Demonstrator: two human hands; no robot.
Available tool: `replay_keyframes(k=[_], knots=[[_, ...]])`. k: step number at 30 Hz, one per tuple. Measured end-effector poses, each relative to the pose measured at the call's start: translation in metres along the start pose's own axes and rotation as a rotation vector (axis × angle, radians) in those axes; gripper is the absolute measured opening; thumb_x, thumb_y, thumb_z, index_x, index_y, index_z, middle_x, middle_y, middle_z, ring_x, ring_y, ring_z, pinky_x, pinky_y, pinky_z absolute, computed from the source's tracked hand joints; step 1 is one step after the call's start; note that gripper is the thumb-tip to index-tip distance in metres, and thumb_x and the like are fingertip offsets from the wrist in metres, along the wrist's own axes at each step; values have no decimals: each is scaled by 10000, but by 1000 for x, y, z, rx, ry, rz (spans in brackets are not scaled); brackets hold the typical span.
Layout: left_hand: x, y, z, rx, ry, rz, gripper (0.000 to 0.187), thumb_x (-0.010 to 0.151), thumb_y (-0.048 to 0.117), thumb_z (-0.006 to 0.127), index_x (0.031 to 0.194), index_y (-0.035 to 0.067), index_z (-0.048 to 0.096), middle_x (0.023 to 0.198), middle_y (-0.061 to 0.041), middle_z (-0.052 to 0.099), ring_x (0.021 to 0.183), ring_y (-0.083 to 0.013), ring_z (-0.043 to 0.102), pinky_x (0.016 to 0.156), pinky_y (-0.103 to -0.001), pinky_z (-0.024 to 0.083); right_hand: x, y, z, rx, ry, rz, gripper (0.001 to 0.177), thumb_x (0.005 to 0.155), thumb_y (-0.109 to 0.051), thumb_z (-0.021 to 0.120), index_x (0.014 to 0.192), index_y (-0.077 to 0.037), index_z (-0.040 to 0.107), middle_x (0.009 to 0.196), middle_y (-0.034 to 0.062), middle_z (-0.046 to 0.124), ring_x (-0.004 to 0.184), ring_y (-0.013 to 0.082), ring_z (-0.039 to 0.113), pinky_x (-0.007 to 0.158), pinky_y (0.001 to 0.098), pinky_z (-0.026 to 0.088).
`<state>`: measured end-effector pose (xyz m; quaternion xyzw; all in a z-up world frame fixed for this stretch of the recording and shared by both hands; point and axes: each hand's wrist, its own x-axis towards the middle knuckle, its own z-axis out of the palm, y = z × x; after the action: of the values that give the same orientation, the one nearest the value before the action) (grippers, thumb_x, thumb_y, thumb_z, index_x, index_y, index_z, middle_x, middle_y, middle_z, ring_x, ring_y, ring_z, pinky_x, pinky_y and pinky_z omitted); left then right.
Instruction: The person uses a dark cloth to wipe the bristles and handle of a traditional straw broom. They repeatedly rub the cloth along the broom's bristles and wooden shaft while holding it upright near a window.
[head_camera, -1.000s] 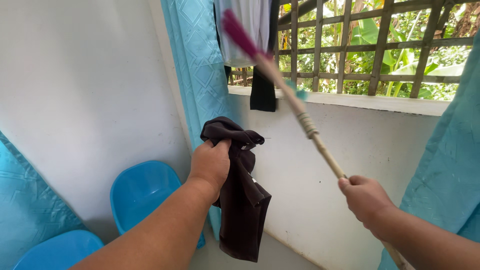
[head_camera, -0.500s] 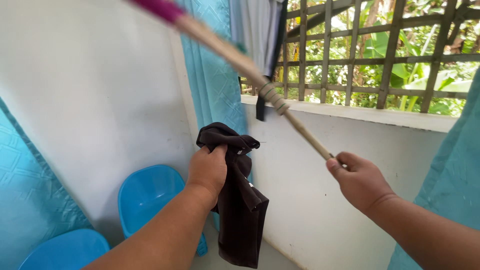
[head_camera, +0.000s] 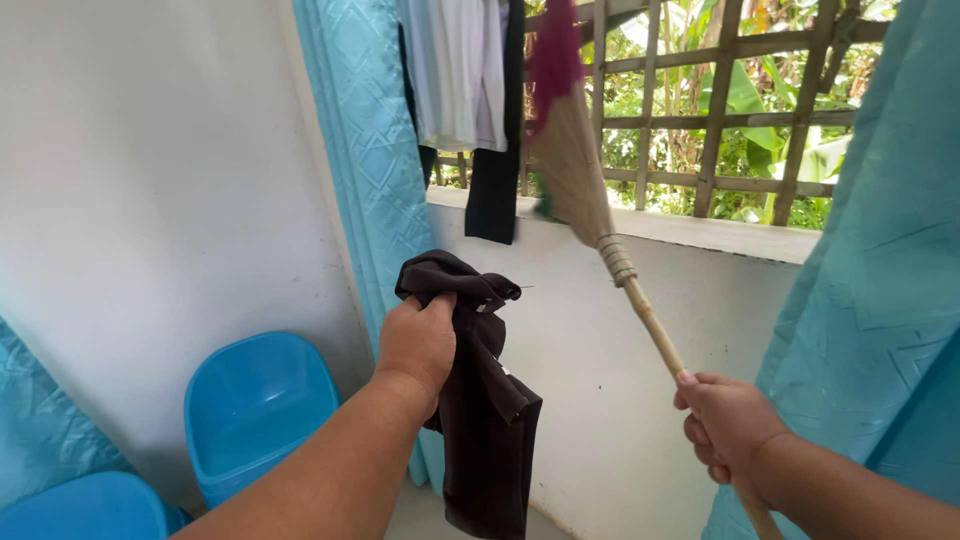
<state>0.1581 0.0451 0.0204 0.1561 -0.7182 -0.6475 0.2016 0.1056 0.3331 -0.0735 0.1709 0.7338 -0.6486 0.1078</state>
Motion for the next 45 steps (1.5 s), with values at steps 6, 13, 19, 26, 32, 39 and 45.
replay_keyframes(k=[6,13,19,26,32,39,45], knots=[[3,6,21,0,-13,-11,445,912,397,563,1168,77,739,1108,-124,731,1004,-272,659,913,-398,504,2,-17,-16,103,-129,-138,360,1073,-396,477,916,-78,535,557,44,351,440,160,248,415,346,218],[8,5,21,27,43,1,453,903,390,558,1190,80,722,1122,-120,722,1023,-265,653,921,-398,499,26,-41,-18,206,-92,-192,299,1059,-353,453,914,-93,483,571,41,329,451,157,256,433,342,220],[14,1,9,36,132,-1,457,906,384,570,1194,65,723,1132,-126,729,1024,-269,662,911,-398,518,55,-48,-12,170,-127,-143,336,1079,-371,431,918,-80,485,579,42,314,461,160,245,452,346,220],[18,-2,17,49,205,-46,450,905,385,580,1184,68,736,1119,-114,737,997,-248,674,890,-394,530,85,-43,-7,81,-177,-101,358,1085,-375,432,924,-62,500,576,43,312,468,161,232,459,350,221],[21,-5,36,45,197,-40,455,907,399,574,1166,62,736,1089,-127,736,976,-270,665,874,-407,524,105,-57,-10,57,-196,-137,350,1082,-374,440,927,-67,502,575,37,329,463,156,251,451,345,229],[21,-8,49,87,215,-74,457,915,397,551,1145,52,742,1063,-129,733,952,-272,667,857,-421,531,117,-76,-11,-125,-150,-39,331,1095,-361,469,949,-69,520,605,13,349,482,140,238,476,339,211],[26,-12,67,59,203,-37,445,909,384,557,1149,55,737,1057,-129,741,938,-271,673,852,-410,532,120,-72,-9,-21,-399,-19,355,1054,-423,428,925,-100,499,564,-7,301,445,124,206,450,320,201]])
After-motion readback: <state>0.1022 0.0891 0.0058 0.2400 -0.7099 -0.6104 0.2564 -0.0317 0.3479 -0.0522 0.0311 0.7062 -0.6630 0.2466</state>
